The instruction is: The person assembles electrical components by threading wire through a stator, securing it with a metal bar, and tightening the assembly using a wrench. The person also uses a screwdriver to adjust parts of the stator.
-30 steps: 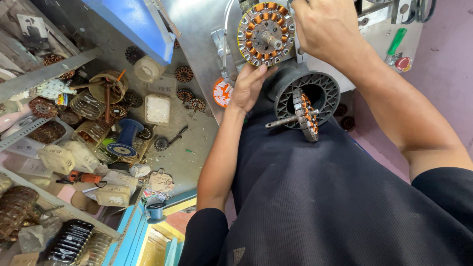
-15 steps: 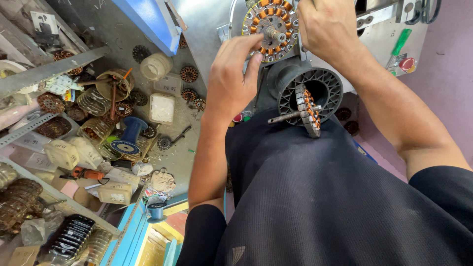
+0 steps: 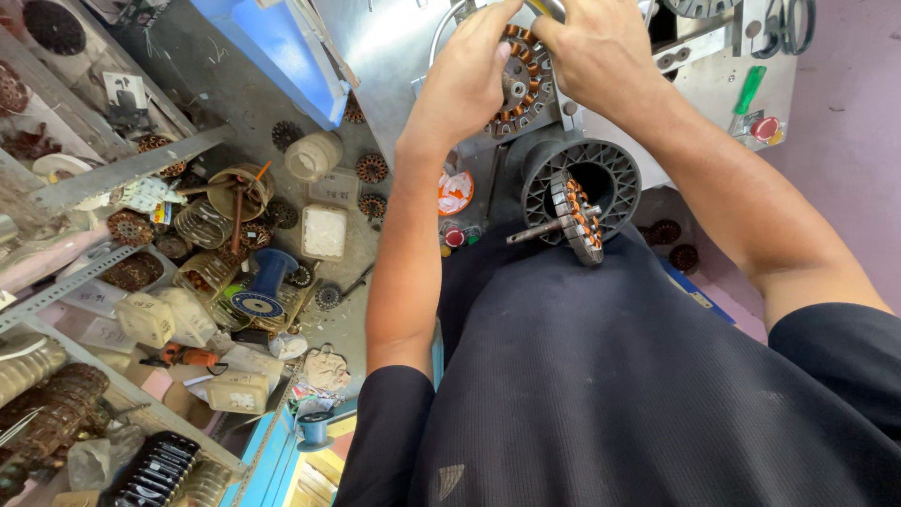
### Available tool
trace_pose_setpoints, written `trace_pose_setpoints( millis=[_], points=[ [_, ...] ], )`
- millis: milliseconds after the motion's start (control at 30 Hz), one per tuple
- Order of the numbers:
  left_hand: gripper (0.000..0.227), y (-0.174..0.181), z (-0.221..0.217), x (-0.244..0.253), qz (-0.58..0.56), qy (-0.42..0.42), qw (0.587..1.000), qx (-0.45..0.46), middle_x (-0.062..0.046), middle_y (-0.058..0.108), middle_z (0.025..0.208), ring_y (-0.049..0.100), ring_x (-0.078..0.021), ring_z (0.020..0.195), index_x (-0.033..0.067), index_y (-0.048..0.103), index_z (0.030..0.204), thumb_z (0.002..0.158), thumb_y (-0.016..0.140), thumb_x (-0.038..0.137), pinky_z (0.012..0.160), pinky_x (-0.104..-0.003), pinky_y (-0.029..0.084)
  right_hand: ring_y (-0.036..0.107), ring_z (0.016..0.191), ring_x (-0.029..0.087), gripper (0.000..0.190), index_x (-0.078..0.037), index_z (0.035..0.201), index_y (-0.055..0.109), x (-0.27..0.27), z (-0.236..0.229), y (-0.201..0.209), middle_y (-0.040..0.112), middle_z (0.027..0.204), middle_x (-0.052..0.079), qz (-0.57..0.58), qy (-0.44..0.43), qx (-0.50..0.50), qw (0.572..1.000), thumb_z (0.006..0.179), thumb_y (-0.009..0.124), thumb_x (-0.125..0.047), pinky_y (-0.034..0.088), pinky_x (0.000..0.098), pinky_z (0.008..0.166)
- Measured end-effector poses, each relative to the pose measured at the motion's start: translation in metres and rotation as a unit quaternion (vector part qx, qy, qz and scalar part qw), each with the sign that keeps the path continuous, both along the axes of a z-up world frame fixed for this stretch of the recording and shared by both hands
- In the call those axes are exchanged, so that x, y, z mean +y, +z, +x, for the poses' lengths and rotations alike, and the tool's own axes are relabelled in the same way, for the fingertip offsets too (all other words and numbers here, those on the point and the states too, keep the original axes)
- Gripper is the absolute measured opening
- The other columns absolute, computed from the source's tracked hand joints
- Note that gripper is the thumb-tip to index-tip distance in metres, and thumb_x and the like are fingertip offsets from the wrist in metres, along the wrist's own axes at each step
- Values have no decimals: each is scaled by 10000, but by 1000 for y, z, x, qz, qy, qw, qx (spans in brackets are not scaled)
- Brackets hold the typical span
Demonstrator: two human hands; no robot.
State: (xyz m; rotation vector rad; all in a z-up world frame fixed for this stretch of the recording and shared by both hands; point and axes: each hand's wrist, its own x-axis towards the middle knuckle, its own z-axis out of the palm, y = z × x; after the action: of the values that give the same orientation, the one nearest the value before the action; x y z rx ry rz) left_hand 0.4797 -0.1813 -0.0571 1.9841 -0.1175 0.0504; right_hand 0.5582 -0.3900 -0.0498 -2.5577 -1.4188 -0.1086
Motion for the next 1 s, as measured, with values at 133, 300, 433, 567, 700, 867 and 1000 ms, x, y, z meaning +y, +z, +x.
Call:
trace_pose_setpoints(
  millis=[133,300,433,567,700,867,1000],
  points=[
    [351,-1,-2,6,-17,-15,1000,3,-205,615,1421,578,-370,1363,20,509,1449,1099,527,26,1153,-418,467,649,922,249,84,-58,974,706,-1,4,-8,644,1009,95,-10,7,-38,999,894,680,-60,491,403,792],
    [371,-1,-7,3,-11,1,1000,-1,-210,604,1436,570,-372,1376,14,506,1459,1088,494,26,1181,-411,458,652,909,185,151,-87,1008,693,6,17,-16,650,1014,31,-26,35,-92,995,863,661,-62,480,349,727],
    [379,-3,-16,-1,-33,36,999,5,-217,593,1457,563,-366,1398,15,484,1484,1105,484,44,1194,-397,448,642,893,171,245,-90,1078,718,14,21,-15,647,980,18,-19,42,-110,993,838,678,-66,462,322,660],
    [365,-3,-23,-5,-70,90,993,2,-198,635,1425,618,-331,1370,29,493,1484,1121,496,63,1182,-391,481,659,924,207,338,-95,1093,712,15,17,-3,661,1044,34,33,50,-87,994,773,643,-8,492,361,768],
    [358,-6,-22,-8,-96,119,988,-4,-188,689,1360,673,-326,1313,37,493,1473,1116,501,69,1129,-387,529,642,966,234,284,-88,1081,705,11,7,8,667,1096,42,65,39,-39,996,821,646,10,465,376,764],
    [327,-12,-6,-12,-94,99,991,0,-178,723,1301,695,-337,1261,54,517,1413,1086,516,45,1078,-387,555,603,972,230,413,-120,1147,783,8,2,16,632,990,28,52,-11,-128,990,787,628,9,393,381,769],
    [325,-7,8,-14,-65,75,995,-26,-160,731,1229,713,-332,1174,65,550,1369,1048,559,13,999,-387,566,582,966,224,326,-91,1120,748,10,-1,20,620,1003,47,100,-11,-68,993,838,629,21,387,400,875]
  ],
)
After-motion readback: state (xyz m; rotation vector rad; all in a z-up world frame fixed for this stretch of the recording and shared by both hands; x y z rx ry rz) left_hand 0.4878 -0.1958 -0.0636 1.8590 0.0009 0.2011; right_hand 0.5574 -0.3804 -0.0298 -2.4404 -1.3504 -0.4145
